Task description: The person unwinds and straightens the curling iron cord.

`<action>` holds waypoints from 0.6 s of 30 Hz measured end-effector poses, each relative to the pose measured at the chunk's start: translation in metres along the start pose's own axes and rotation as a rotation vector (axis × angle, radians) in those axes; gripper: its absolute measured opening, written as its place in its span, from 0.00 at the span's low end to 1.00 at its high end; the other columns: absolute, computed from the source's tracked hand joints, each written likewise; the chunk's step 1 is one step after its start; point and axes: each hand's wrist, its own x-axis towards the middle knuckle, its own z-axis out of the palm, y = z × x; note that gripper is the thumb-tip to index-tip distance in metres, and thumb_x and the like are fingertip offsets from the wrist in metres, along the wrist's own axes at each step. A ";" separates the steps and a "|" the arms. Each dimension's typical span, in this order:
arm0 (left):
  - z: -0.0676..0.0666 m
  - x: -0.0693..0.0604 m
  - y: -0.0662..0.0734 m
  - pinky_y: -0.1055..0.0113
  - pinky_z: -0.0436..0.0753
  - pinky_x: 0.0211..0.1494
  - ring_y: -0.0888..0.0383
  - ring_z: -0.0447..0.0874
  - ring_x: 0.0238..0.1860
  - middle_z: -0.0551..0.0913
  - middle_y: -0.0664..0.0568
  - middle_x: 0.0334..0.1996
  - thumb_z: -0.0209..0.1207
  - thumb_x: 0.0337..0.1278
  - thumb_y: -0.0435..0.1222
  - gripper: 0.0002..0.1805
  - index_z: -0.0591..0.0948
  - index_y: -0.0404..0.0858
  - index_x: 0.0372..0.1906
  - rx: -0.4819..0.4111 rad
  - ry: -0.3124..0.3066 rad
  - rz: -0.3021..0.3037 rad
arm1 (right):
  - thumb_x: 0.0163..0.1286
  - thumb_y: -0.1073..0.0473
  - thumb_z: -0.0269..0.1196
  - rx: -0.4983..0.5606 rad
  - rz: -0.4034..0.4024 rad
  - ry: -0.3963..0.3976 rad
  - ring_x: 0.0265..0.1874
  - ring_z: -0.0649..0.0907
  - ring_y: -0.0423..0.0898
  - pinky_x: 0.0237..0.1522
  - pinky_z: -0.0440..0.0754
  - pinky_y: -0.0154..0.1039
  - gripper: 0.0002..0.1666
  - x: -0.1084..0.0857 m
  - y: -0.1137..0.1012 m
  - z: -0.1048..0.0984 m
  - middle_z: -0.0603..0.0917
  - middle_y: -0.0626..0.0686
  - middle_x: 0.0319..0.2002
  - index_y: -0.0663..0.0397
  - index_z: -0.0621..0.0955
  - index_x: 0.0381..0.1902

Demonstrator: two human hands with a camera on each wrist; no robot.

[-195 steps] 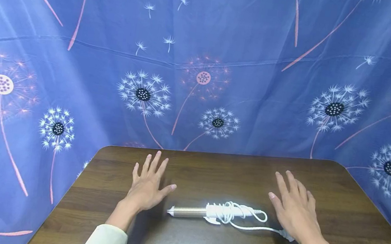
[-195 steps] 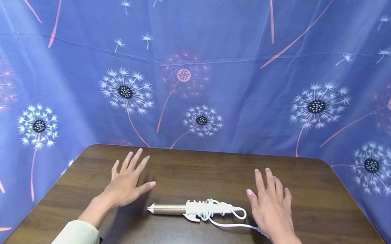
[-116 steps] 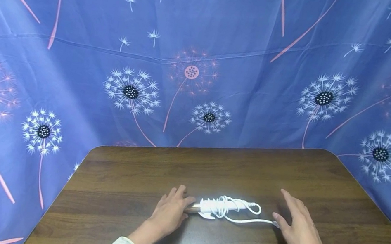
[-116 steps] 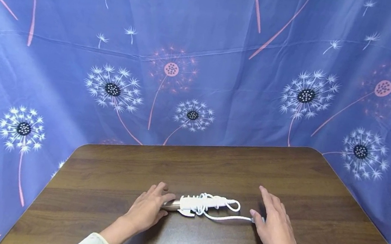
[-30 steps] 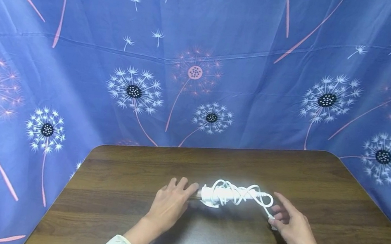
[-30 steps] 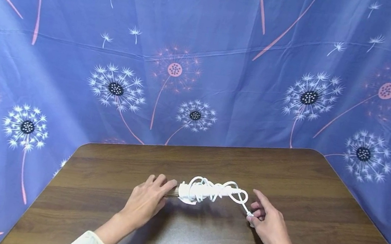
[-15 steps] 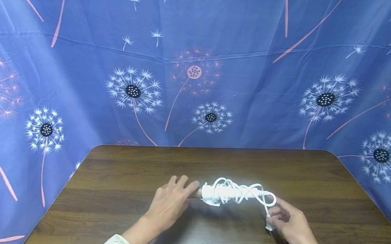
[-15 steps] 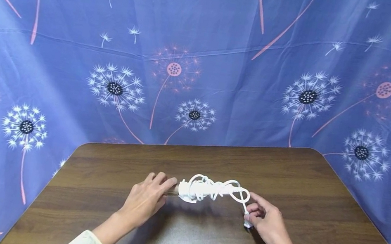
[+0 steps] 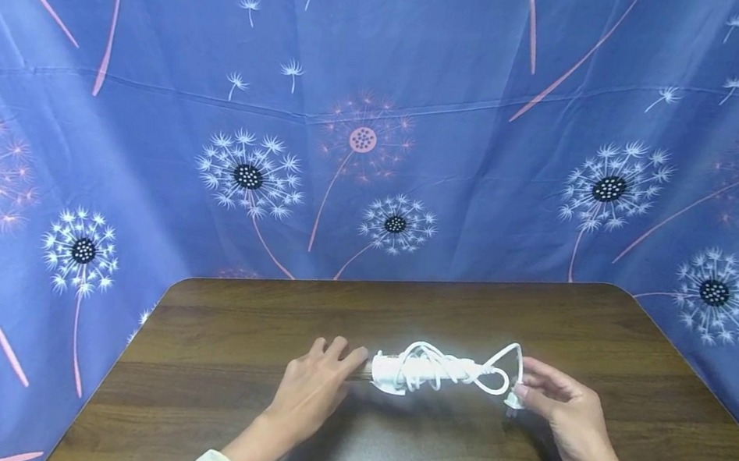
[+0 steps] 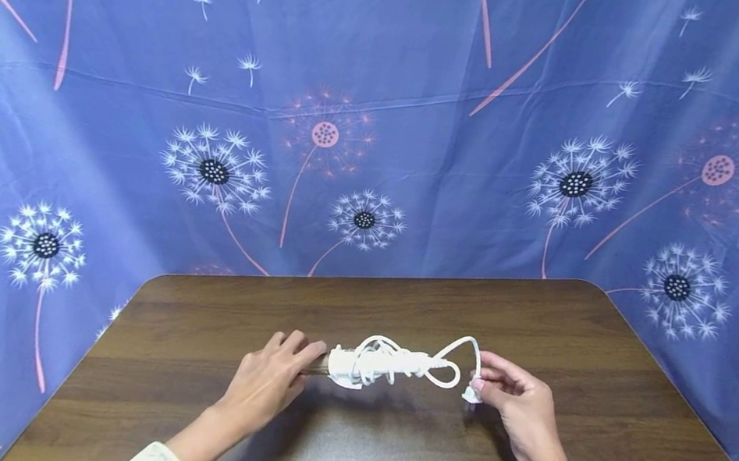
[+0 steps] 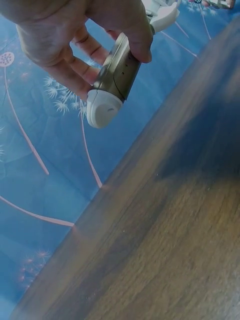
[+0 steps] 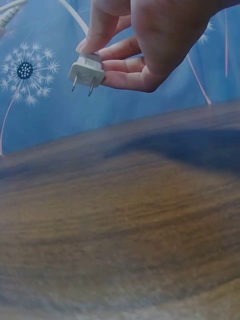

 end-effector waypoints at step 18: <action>0.001 -0.002 -0.007 0.73 0.60 0.12 0.51 0.77 0.35 0.78 0.51 0.43 0.73 0.35 0.34 0.34 0.73 0.50 0.54 0.000 -0.064 -0.148 | 0.57 0.78 0.64 0.213 -0.071 0.061 0.33 0.87 0.40 0.39 0.83 0.32 0.21 0.003 -0.010 -0.006 0.88 0.49 0.33 0.62 0.83 0.49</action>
